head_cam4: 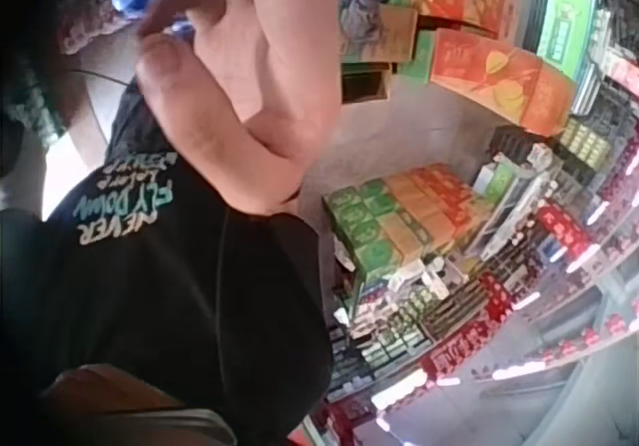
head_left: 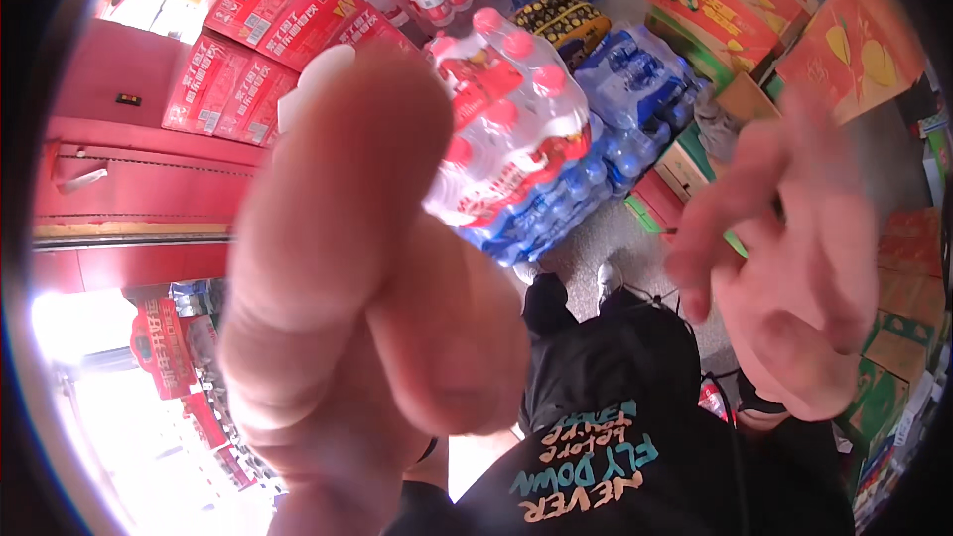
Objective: Wiping down packs of bottled water with a rag in a supermarket.
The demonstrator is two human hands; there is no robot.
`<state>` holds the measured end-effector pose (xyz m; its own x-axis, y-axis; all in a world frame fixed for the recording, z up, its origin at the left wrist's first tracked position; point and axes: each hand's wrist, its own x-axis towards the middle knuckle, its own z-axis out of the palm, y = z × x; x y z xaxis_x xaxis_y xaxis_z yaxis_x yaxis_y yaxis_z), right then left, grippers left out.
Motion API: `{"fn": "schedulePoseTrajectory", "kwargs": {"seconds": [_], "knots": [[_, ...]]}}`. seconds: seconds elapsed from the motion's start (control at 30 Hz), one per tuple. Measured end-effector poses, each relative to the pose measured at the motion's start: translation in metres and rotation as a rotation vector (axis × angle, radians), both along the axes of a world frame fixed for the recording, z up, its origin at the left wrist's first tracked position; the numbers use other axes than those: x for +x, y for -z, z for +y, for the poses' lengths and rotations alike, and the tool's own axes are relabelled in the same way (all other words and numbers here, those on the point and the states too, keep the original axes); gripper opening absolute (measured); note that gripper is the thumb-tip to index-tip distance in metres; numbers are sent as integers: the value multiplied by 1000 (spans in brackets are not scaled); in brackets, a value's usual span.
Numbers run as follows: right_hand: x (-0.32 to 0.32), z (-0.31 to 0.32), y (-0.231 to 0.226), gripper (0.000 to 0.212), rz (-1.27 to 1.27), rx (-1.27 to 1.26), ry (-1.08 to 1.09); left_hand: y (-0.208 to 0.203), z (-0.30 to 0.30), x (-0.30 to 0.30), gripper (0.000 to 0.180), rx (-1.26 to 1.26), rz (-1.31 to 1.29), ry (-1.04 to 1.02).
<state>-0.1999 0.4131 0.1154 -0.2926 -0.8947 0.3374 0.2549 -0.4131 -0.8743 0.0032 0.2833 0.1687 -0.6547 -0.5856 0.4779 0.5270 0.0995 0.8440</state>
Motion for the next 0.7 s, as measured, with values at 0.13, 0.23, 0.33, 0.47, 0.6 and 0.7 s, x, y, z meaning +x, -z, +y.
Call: {"fn": "schedulePoseTrajectory", "kwargs": {"seconds": [0.13, 0.23, 0.33, 0.47, 0.6, 0.7], "knots": [[-23, 30, -2, 80, -52, -162, 19, -19, 27, 3, 98, 106, -243, -149], [-37, 48, -3, 78, -98, -205, 11, -23, 45, -24, 95, 204, -168, -122], [-37, 58, -1, 75, -155, -232, -15, -24, 62, -27, 79, 159, 26, -78], [-41, 65, 15, 72, -235, -209, -33, -36, 34, -20, 51, 93, -188, 170], [-49, 69, 19, 69, -284, -183, -58, -29, 21, -5, 40, 423, -350, 549], [-44, 67, 18, 66, -342, -195, -119, -23, 32, 4, 40, 460, -385, 529]]}}
